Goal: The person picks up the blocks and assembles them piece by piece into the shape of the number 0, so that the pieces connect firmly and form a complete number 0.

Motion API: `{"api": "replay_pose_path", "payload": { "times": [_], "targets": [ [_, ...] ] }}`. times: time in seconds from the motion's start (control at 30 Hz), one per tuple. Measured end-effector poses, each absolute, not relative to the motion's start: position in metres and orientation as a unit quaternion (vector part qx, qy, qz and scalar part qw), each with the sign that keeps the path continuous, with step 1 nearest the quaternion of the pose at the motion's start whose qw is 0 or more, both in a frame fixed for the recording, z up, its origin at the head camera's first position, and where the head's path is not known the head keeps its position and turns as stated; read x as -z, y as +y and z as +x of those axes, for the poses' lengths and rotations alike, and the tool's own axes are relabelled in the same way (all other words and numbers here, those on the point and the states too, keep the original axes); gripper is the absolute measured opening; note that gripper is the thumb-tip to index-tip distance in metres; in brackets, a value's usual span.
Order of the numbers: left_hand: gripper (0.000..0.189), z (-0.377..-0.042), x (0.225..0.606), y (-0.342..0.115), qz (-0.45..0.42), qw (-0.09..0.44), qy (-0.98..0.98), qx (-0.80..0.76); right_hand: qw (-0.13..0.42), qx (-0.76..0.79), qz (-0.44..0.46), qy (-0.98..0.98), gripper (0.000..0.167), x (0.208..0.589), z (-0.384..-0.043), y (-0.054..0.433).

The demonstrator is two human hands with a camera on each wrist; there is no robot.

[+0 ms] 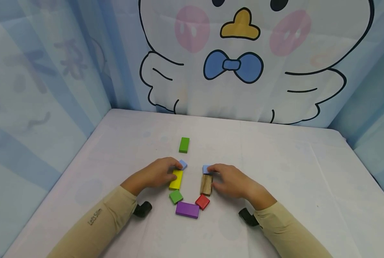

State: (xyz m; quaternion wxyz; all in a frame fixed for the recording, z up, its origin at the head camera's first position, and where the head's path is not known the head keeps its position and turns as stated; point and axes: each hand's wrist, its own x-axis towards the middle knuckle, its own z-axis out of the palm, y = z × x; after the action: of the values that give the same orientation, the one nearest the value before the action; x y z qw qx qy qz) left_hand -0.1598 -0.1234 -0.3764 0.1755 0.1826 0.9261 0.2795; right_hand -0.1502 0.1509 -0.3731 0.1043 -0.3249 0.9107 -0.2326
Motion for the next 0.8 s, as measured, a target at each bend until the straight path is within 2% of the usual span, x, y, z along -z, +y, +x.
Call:
{"api": "replay_pose_path", "payload": {
  "times": [0.37,0.8],
  "targets": [
    [0.032,-0.160,0.376,-0.124,0.188,0.172,0.925,-0.281,0.088,0.219,-0.280,0.931,0.034,0.367,-0.159,0.146],
    [0.034,-0.158,0.376,-0.124,0.181,0.175,0.926,-0.281,0.114,0.226,-0.240,0.937,0.027,0.367,-0.174,0.138]
  ]
}}
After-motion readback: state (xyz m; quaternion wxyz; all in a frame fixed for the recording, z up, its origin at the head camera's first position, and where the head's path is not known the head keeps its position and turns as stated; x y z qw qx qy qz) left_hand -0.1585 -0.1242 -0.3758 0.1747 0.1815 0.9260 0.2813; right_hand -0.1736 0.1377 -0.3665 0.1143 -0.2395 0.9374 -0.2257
